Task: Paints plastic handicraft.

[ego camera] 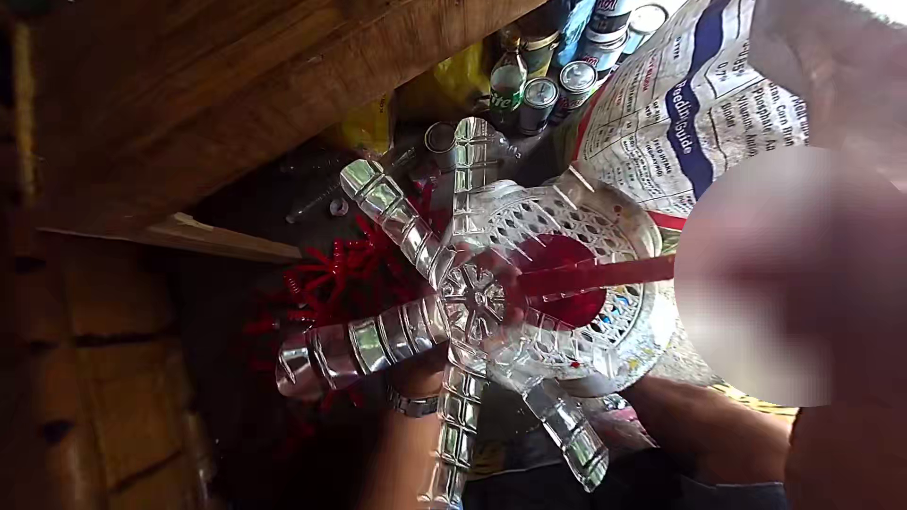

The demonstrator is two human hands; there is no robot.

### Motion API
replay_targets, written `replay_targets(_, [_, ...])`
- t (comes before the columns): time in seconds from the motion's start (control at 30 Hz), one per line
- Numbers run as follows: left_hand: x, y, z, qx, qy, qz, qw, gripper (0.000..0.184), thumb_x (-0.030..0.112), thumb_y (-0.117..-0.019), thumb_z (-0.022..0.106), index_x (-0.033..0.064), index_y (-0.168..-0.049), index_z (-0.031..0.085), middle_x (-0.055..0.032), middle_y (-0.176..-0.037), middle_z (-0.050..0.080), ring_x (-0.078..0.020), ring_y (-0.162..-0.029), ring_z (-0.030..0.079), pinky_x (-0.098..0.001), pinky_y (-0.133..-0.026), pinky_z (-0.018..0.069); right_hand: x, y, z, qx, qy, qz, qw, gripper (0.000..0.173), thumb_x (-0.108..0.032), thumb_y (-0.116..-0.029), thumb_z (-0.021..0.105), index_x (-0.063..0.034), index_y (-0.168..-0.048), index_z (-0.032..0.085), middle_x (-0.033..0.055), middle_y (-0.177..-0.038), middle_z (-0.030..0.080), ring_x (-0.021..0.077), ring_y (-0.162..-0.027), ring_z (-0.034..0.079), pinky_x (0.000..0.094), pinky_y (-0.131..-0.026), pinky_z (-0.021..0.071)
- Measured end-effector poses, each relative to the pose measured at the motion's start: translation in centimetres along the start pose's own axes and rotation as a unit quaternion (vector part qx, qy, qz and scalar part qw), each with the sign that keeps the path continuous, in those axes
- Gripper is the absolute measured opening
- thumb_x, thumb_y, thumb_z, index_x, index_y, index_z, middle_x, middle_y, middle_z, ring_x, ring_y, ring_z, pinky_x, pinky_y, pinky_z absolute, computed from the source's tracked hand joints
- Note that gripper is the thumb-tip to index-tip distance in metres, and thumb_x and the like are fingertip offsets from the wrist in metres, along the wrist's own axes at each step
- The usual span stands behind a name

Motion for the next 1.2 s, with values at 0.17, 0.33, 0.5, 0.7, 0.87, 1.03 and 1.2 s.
replay_targets(0.17, [1.2, -0.1, 3.6, -0.035, 0.074, 0.064, 0.995, 0.032, 0.016, -0.0906, 0.074, 0.0062, -0.121, 0.071, -0.0078, -0.119, 0.073, -0.0165, -0.114, 0.068, -0.0334, -0.103, 0.0533, -2.9, 1.7, 2.5, -0.131, 0.167, -0.134, 0.968, 0.024, -0.031, -0.1045, 0.058, -0.0131, -0.116, 0.070, -0.0005, -0.106, 0.075, 0.0098, -0.099, 0.071, 0.0264, -0.085, 0.0593])
replay_targets(0.33, [2.7, -0.3, 7.0, -0.008, 0.089, 0.044, 0.995, 0.031, 0.019, -0.0895, 0.074, 0.0065, -0.118, 0.072, -0.0055, -0.116, 0.074, -0.0114, -0.110, 0.069, -0.0265, -0.097, 0.0549, -2.2, 2.3, 4.7, -0.145, 0.207, -0.197, 0.947, 0.019, -0.022, -0.1020, 0.061, -0.0092, -0.113, 0.069, 0.0055, -0.107, 0.073, 0.0143, -0.103, 0.069, 0.0261, -0.088, 0.0574])
replay_targets(0.5, [2.4, -1.1, 4.7, -0.067, 0.149, -0.032, 0.986, 0.040, 0.024, -0.0954, 0.067, 0.0079, -0.132, 0.065, -0.0082, -0.132, 0.067, -0.0178, -0.123, 0.063, -0.0322, -0.105, 0.0505, -2.4, 2.5, 4.9, -0.158, 0.197, -0.201, 0.947, 0.019, -0.022, -0.1016, 0.060, -0.0092, -0.112, 0.068, 0.0056, -0.108, 0.070, 0.0144, -0.104, 0.067, 0.0263, -0.088, 0.0556])
replay_targets(0.7, [2.3, -1.4, 4.4, -0.096, 0.126, 0.028, 0.987, 0.054, 0.041, -0.0906, 0.071, 0.0126, -0.135, 0.064, -0.0066, -0.133, 0.067, -0.0180, -0.122, 0.064, -0.0345, -0.102, 0.0528, -2.5, 2.7, 5.8, -0.149, 0.202, -0.214, 0.944, 0.018, -0.022, -0.1014, 0.060, -0.0080, -0.110, 0.068, 0.0080, -0.105, 0.070, 0.0164, -0.100, 0.067, 0.0278, -0.087, 0.0554])
replay_targets(0.87, [2.4, -1.9, 4.2, -0.060, 0.085, 0.023, 0.994, 0.057, 0.043, -0.0869, 0.076, 0.0178, -0.136, 0.063, -0.0076, -0.137, 0.063, -0.0236, -0.124, 0.062, -0.0403, -0.102, 0.0528, -2.3, 2.6, 6.0, -0.136, 0.205, -0.209, 0.947, 0.021, -0.025, -0.1022, 0.059, -0.0097, -0.112, 0.069, 0.0068, -0.107, 0.070, 0.0155, -0.102, 0.066, 0.0269, -0.087, 0.0548])
replay_targets(1.03, [1.9, -0.9, 1.7, -0.078, 0.065, 0.059, 0.993, 0.044, 0.031, -0.0930, 0.071, 0.0118, -0.132, 0.063, -0.0082, -0.132, 0.065, -0.0225, -0.122, 0.062, -0.0405, -0.099, 0.0538, -2.1, 3.0, 6.5, -0.141, 0.188, -0.200, 0.951, 0.027, -0.026, -0.1024, 0.059, -0.0125, -0.125, 0.065, 0.0061, -0.107, 0.068, 0.0154, -0.101, 0.065, 0.0275, -0.086, 0.0538])
replay_targets(1.2, [2.6, -1.8, 4.8, -0.023, 0.102, 0.003, 0.995, 0.040, 0.033, -0.0914, 0.071, 0.0094, -0.123, 0.070, -0.0115, -0.123, 0.071, -0.0242, -0.117, 0.068, -0.0386, -0.097, 0.0562, -1.7, 2.7, 6.4, -0.100, 0.176, -0.180, 0.962, 0.022, -0.025, -0.1007, 0.059, -0.0087, -0.115, 0.063, 0.0056, -0.110, 0.071, 0.0140, -0.105, 0.068, 0.0267, -0.090, 0.0564])
Point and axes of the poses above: each hand's wrist, its own y-axis away from the middle knuckle, its own z-axis out of the palm, x = y × z, the point moved 3 cm from there along -y, towards the middle knuckle
